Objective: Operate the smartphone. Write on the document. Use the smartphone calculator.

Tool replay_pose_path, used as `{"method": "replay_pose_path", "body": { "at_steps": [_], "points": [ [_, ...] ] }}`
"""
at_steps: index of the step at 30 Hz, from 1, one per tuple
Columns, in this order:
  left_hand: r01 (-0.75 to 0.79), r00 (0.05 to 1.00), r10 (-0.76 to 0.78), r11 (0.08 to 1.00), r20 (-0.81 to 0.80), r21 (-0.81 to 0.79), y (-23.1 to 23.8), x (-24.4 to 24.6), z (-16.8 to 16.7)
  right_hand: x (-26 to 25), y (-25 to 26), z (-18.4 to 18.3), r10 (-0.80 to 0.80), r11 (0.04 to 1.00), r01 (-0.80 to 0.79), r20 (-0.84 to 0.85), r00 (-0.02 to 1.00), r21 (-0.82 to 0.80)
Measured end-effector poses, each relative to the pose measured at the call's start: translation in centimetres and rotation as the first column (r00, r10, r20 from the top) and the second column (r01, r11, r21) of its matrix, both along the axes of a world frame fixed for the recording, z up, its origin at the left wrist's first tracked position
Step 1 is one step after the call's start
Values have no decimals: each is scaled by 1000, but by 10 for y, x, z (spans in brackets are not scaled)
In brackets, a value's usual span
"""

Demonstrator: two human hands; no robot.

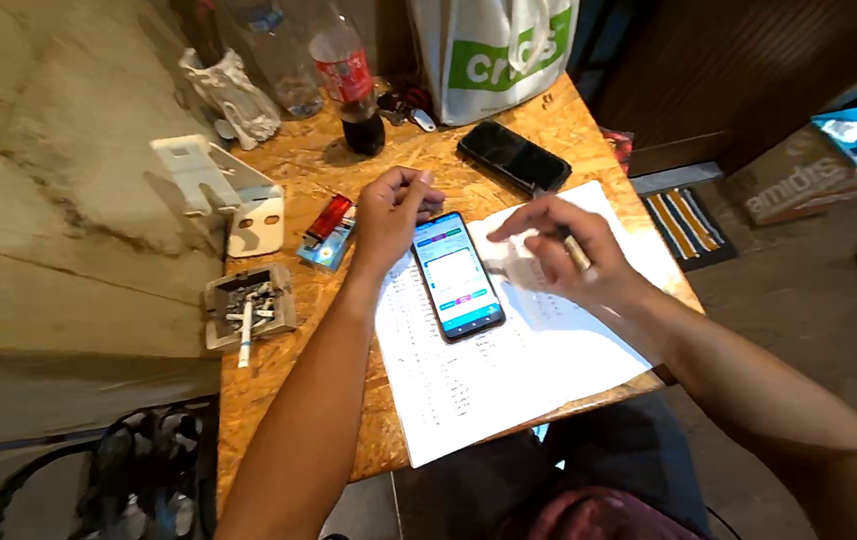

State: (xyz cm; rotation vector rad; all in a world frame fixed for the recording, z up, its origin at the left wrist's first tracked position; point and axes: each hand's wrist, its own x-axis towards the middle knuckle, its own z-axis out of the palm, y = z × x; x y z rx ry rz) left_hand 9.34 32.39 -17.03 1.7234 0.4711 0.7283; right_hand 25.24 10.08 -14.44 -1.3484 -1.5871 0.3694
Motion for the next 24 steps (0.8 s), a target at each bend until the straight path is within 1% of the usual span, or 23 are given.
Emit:
{"method": "replay_pose_path", "body": {
  "at_steps": [1,3,5,7,8,10,13,15,17,21,24],
  "points": [
    [-1,1000,1,1000,4,13,0,0,0,10,-1,8,-29,999,31,-73,997,31],
    [3,1000,-3,1000,9,29,1,0,-1,26,-8,26,-80,995,92,-257,963,34],
    [3,1000,-4,999,12,42,1,-1,-2,30,-17,40,-97,995,96,-400,911,-24],
    [2,1000,-3,999,9,49,0,-1,-2,21,-28,44,-101,993,58,-469,878,-107],
    [-2,1000,2,999,2,54,-1,-1,-2,15,-34,42,-106,988,40,-466,878,-149],
    [-7,1000,6,998,2,61,-1,-1,-2,8,-41,33,-109,983,33,-436,894,-178],
    [-8,1000,8,998,10,62,-1,-2,-2,11,-44,23,-138,985,92,-356,924,-143],
    [-10,1000,10,998,8,59,-1,-2,-1,14,-44,22,-178,983,150,-337,925,-108],
    [-11,1000,11,998,4,57,-2,-3,0,16,-45,21,-198,980,178,-344,918,-90],
    [-17,1000,17,998,-7,53,-3,-2,1,23,-44,13,-190,981,191,-387,902,-36],
    [-17,1000,17,999,-3,47,-2,-3,1,24,-45,12,-199,979,196,-388,900,-48]
  ]
}}
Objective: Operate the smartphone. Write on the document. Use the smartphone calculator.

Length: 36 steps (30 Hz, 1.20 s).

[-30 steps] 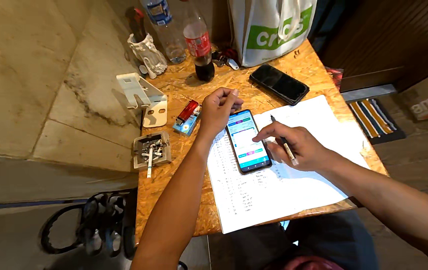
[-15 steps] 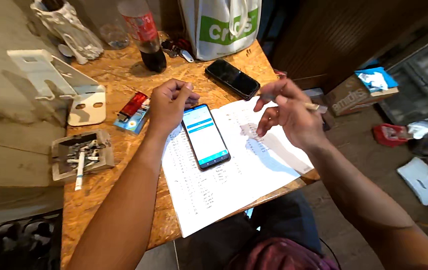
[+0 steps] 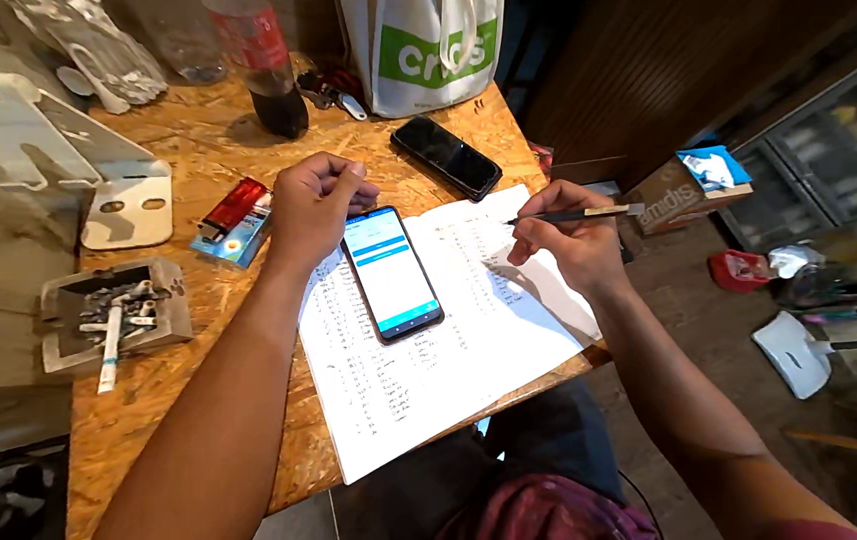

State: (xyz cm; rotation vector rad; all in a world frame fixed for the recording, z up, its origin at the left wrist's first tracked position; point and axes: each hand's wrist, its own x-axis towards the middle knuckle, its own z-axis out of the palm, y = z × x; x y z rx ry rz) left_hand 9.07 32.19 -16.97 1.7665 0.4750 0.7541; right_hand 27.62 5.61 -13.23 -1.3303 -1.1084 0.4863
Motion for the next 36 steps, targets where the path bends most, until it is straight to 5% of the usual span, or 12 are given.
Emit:
{"method": "replay_pose_path", "body": {
  "at_steps": [6,17,22,27,31,36],
  "points": [
    [5,1000,-5,1000,1,-10,0,1,0,-4,-4,-3,49,998,-48,26,998,-46],
    [0,1000,0,1000,-17,1,0,0,1,8,-11,1,-117,993,110,170,979,50],
    [-5,1000,4,1000,-8,-5,0,0,1,1,-3,-6,18,999,-24,130,991,46],
    [2,1000,-2,1000,8,3,0,-1,1,-12,0,-15,273,957,-280,-96,957,-72],
    [-7,1000,7,1000,3,4,0,0,1,-14,3,-26,252,924,-273,-114,961,-267],
    [8,1000,-8,1000,23,-3,2,-2,-1,-17,4,-27,209,922,-237,-123,970,-307]
  ]
}}
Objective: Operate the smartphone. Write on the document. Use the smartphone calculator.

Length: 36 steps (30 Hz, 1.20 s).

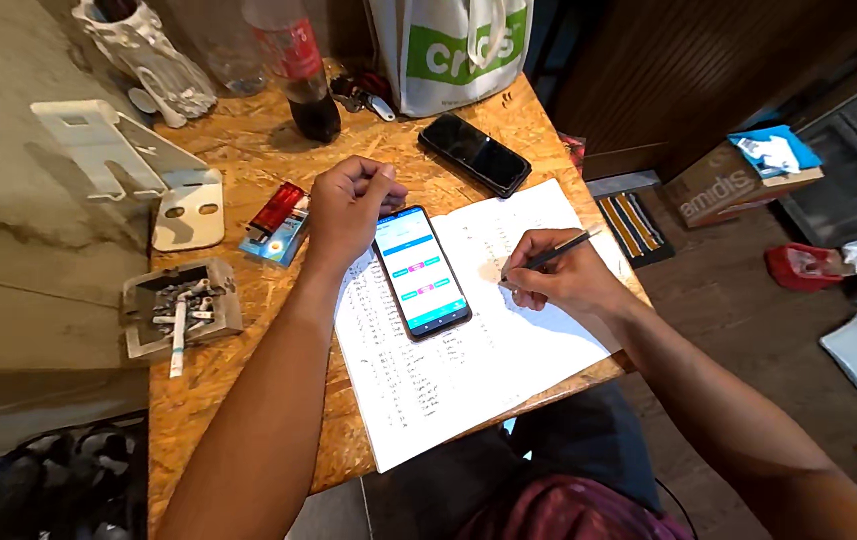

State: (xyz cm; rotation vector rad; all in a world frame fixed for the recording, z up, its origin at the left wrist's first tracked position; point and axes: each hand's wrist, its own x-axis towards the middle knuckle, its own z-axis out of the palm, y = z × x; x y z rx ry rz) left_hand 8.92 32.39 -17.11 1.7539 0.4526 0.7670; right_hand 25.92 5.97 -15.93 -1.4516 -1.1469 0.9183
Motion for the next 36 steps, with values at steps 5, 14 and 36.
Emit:
{"method": "replay_pose_path", "body": {
  "at_steps": [5,14,36],
  "points": [
    [2,1000,-1,1000,18,-24,0,1,0,-2,1,2,-20,999,23,86,996,-31],
    [11,1000,-10,999,13,-49,2,2,-2,-1,-1,5,-76,995,76,3,997,-61],
    [11,1000,-11,999,14,-46,4,4,-3,21,34,41,91,968,-50,-156,984,247]
  ]
}}
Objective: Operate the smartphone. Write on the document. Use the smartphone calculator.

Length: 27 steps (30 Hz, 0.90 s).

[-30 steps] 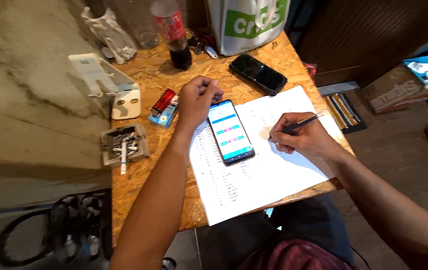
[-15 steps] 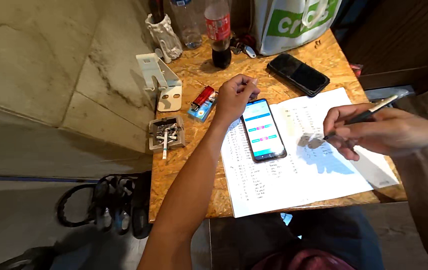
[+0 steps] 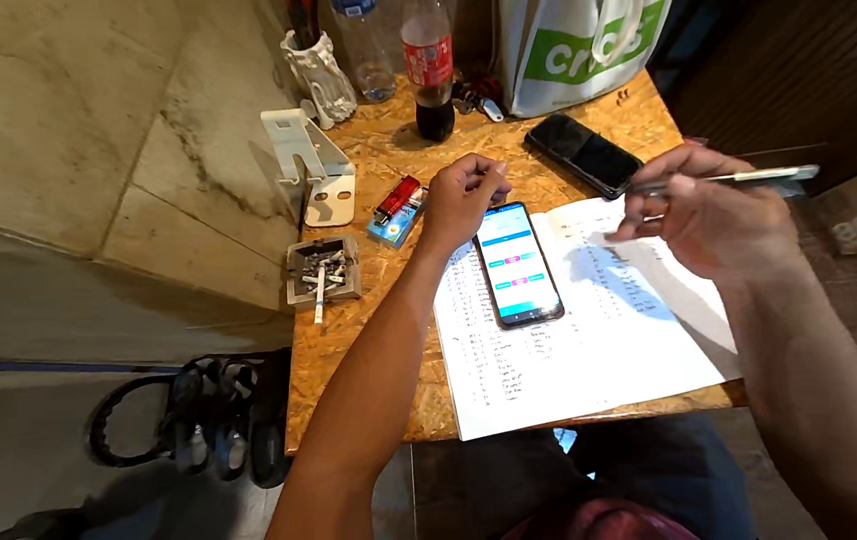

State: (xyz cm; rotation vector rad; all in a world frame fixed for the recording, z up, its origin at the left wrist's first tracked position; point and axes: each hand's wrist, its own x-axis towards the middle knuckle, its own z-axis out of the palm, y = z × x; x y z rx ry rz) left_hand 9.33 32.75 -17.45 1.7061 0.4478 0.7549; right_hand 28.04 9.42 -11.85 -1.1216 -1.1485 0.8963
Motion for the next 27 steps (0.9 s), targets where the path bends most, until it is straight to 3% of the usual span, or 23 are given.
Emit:
{"method": "replay_pose_path", "body": {
  "at_steps": [4,10,13,20,25,27],
  "points": [
    [1,1000,-1,1000,-9,0,0,0,1,-6,1,1,-132,983,135,-27,991,127],
    [-7,1000,8,1000,-12,9,-1,-1,1,-12,8,-12,77,958,-124,186,980,260],
    [-10,1000,10,1000,-11,4,-1,-1,0,-17,10,-17,36,957,-113,277,960,268],
    [-3,1000,3,1000,-5,-7,-1,0,0,-24,6,-19,34,973,-102,309,950,207],
    [-6,1000,6,1000,0,-12,-2,-1,1,-44,4,-23,138,990,-133,314,939,-36],
    [-8,1000,8,1000,-3,-7,-2,-1,1,-50,6,-27,172,985,-171,388,906,-36]
  ]
}}
